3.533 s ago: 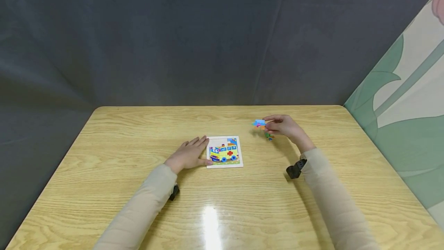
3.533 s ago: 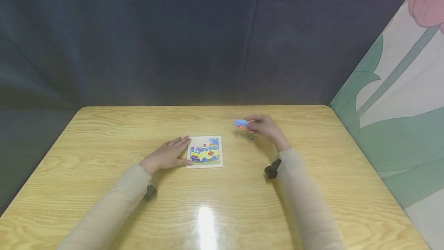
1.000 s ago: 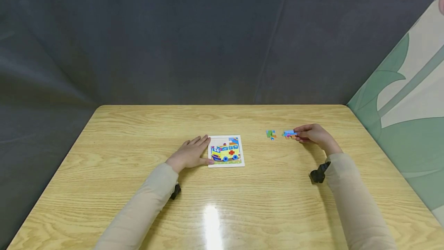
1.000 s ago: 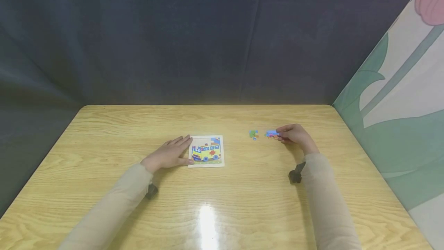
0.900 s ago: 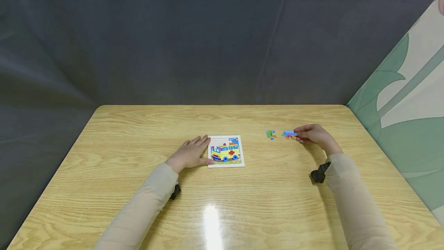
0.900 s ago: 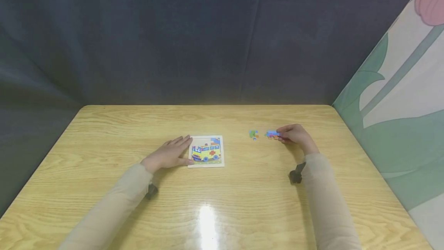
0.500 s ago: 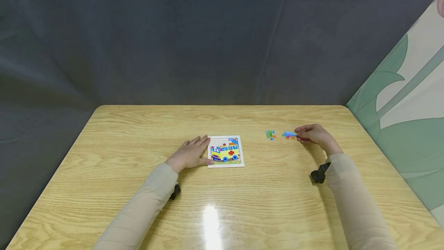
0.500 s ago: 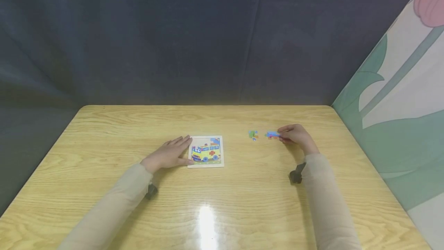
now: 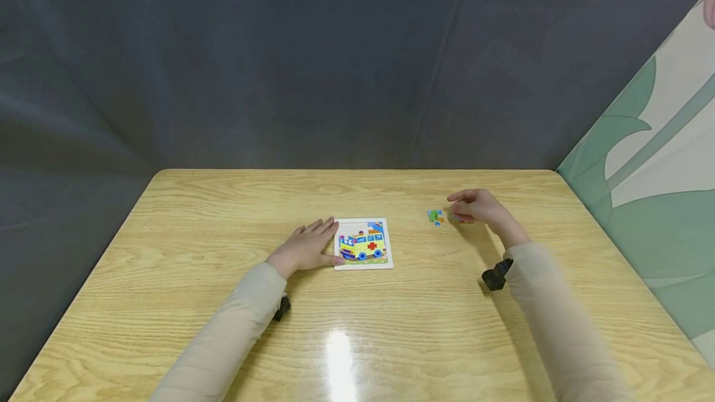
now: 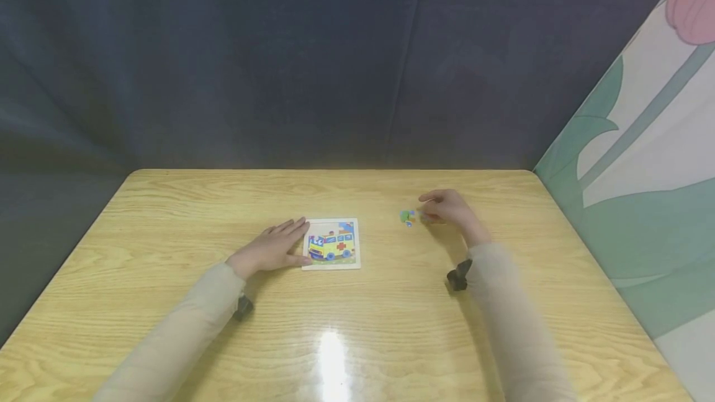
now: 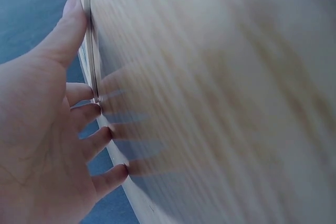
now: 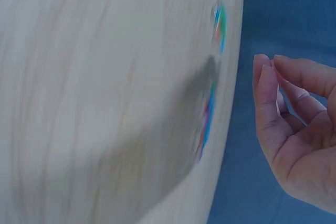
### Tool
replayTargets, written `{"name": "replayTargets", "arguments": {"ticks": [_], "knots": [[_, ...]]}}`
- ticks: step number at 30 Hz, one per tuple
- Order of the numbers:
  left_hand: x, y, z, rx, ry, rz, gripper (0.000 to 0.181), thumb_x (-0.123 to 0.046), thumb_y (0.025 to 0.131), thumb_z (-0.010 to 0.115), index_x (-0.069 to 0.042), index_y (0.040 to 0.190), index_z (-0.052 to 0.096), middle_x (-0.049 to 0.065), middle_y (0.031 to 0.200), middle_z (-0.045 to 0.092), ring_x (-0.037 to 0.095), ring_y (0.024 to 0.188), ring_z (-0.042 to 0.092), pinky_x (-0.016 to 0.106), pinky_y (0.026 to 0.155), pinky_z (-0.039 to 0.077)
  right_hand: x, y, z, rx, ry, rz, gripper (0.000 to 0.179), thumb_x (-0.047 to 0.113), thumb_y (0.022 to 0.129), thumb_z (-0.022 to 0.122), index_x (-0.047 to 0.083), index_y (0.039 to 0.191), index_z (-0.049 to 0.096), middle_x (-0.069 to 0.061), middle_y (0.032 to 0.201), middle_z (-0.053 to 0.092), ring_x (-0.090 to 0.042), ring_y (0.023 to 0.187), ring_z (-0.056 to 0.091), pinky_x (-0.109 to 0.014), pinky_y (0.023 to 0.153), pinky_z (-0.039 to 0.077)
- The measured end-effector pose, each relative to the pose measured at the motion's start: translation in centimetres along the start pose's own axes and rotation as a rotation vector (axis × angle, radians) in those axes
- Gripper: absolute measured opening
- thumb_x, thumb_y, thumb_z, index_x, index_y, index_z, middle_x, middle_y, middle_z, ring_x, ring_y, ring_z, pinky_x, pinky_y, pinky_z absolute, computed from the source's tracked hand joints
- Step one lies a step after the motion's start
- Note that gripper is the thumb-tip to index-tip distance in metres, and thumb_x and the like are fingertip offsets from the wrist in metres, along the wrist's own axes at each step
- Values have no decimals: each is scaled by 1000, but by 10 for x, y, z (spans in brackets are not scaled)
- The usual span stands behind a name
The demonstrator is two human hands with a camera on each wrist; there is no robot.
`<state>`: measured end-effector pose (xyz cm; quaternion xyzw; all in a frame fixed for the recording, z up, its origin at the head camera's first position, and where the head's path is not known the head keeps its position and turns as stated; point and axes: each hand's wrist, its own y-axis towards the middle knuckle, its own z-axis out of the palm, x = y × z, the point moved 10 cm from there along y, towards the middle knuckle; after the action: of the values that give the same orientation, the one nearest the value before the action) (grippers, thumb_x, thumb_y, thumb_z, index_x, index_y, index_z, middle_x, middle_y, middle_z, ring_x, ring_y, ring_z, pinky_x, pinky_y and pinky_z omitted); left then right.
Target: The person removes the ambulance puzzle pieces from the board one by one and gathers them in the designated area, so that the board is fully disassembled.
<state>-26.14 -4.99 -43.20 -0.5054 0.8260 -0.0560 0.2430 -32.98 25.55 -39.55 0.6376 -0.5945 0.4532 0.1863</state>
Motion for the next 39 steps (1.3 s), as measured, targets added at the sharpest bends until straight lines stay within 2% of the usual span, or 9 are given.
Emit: {"name": "replayTargets", "arguments": {"ticks": [1,4,8,12,15,19,22,30,39], "knots": [[0,0,0,-2,-5,4,84,-55,93,50,-13,155,12,4,163,4,30,151,7,55,121,11,6,2,5,2,-20,-7,43,9,99,49,-12,135,43,3,86,61,-2,61,51,-23,57,44],[0,1,-1,-5,-17,11,83,-55,93,50,-14,155,13,3,163,4,30,150,7,55,121,11,24,5,22,22,-49,-30,40,10,98,50,-10,133,47,-4,93,62,-5,66,54,-25,60,45],[0,1,-1,-7,-31,17,83,-55,92,51,-15,155,15,0,163,4,31,150,8,56,121,10,44,10,48,54,-65,-66,37,9,97,51,-9,130,52,-11,100,61,-12,79,60,-32,77,54],[0,0,-3,-10,-33,17,83,-55,92,52,-15,155,16,-1,163,4,31,150,8,57,120,9,58,17,72,82,-72,-99,34,8,96,53,-9,126,56,-13,101,62,-21,90,64,-36,84,56],[1,0,-3,-10,-27,14,83,-56,91,52,-15,154,16,-1,163,4,31,150,8,58,120,10,65,21,89,107,-80,-129,32,6,95,55,-9,123,58,-17,103,63,-25,93,63,-35,82,56],[1,1,-3,-11,-17,9,84,-58,91,53,-16,154,18,-1,163,6,31,150,9,58,120,11,71,25,107,125,-139,-167,28,2,92,58,-7,119,61,-20,106,64,-23,93,61,-30,77,54],[1,1,-3,-13,-13,5,84,-58,90,53,-16,154,18,-1,163,7,31,150,10,58,120,12,74,24,116,135,-191,-178,27,1,91,59,-5,117,63,-20,109,65,-25,97,61,-30,77,54],[1,1,-2,-7,-3,-2,84,-59,91,52,-16,155,17,-1,163,7,30,150,10,58,120,12,75,24,130,165,-269,-161,31,-1,85,65,-2,116,63,-18,118,63,-28,106,58,-36,88,52],[2,0,-2,-11,-7,-9,84,-58,91,52,-15,154,18,0,163,7,31,150,10,58,120,11,80,29,141,178,-379,-221,36,-4,80,68,-5,116,63,-15,102,58,-19,83,50,-27,74,47]]}}
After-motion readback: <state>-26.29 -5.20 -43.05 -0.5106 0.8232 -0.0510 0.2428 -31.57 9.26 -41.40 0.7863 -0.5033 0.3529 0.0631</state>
